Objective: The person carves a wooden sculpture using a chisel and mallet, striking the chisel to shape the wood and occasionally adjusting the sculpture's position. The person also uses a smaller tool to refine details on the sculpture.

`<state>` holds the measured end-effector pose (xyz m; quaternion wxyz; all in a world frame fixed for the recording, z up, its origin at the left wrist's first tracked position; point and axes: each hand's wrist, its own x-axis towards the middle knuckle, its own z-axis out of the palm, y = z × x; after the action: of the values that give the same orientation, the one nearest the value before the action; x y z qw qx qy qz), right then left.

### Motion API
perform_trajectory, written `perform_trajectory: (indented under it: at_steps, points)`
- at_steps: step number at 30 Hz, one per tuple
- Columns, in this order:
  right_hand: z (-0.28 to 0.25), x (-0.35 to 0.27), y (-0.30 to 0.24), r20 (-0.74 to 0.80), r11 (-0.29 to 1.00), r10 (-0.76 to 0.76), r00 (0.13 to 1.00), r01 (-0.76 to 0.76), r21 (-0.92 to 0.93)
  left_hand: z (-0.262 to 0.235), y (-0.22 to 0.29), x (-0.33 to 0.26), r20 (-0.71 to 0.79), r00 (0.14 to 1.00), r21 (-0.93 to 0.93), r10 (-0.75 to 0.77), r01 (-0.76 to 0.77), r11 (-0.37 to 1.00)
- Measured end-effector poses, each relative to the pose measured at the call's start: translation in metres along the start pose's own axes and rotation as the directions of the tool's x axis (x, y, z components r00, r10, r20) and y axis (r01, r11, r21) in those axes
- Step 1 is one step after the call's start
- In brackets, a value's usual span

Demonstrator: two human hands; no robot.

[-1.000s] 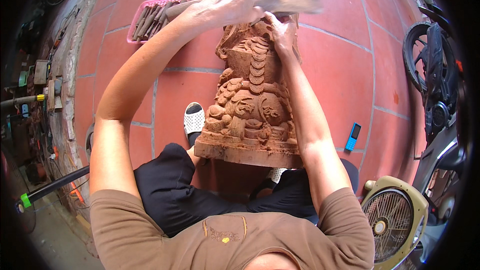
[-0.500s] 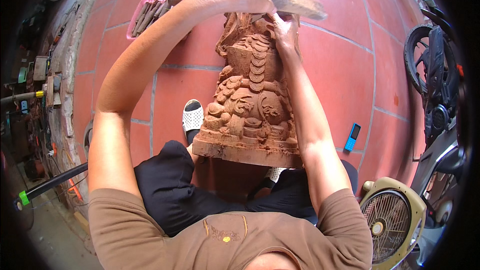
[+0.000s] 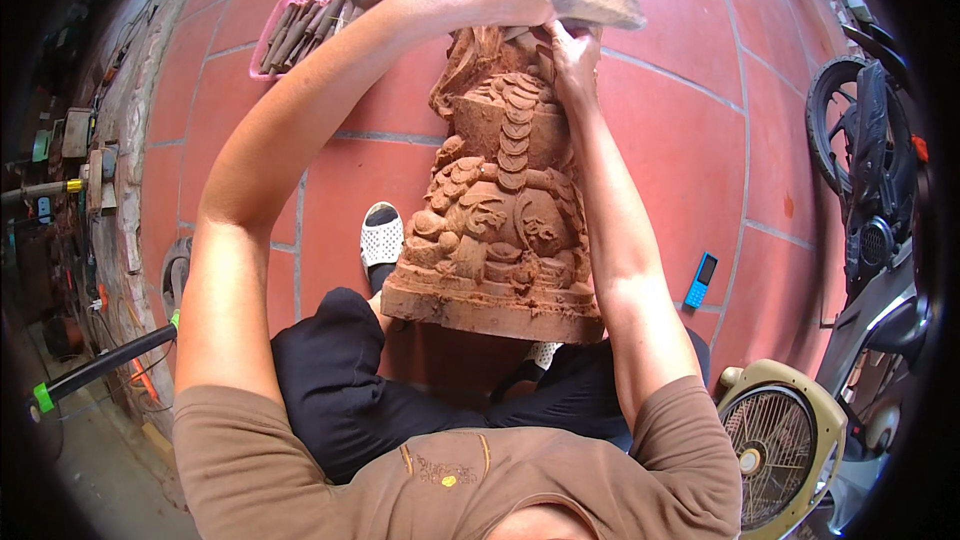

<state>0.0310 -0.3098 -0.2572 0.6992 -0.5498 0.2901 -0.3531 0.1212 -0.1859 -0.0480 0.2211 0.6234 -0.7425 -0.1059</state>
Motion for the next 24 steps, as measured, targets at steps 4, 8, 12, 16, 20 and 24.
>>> perform_trajectory:
  at_steps: [4,8,12,16,20,24]
  points:
    - [-0.022,0.008,0.008,-0.044,0.994,-0.008,0.999,0.003,-0.108,0.008,0.022,0.014,-0.088,0.989,0.046,-0.120,0.125,0.991]
    - [-0.011,0.001,0.005,-0.033,0.999,0.008,0.999,-0.009,-0.034,0.004,0.005,0.006,-0.041,0.999,0.069,-0.025,0.028,0.997]
    - [-0.009,-0.005,0.009,-0.048,0.999,-0.019,0.999,0.017,-0.048,-0.001,0.006,0.014,0.042,0.994,0.195,-0.100,0.090,0.977]
    - [-0.014,0.005,0.008,-0.055,1.000,-0.021,0.998,0.022,0.019,0.008,0.030,0.019,-0.133,0.967,0.002,-0.215,0.217,0.976]
    - [0.005,-0.011,-0.004,-0.013,0.997,0.074,0.997,-0.074,-0.002,0.013,0.001,0.023,-0.002,0.976,0.319,-0.219,0.208,0.924]
    - [-0.018,-0.001,0.000,-0.039,0.998,0.057,0.998,-0.057,0.005,-0.013,0.031,0.021,-0.017,0.992,0.017,-0.125,0.125,0.992]
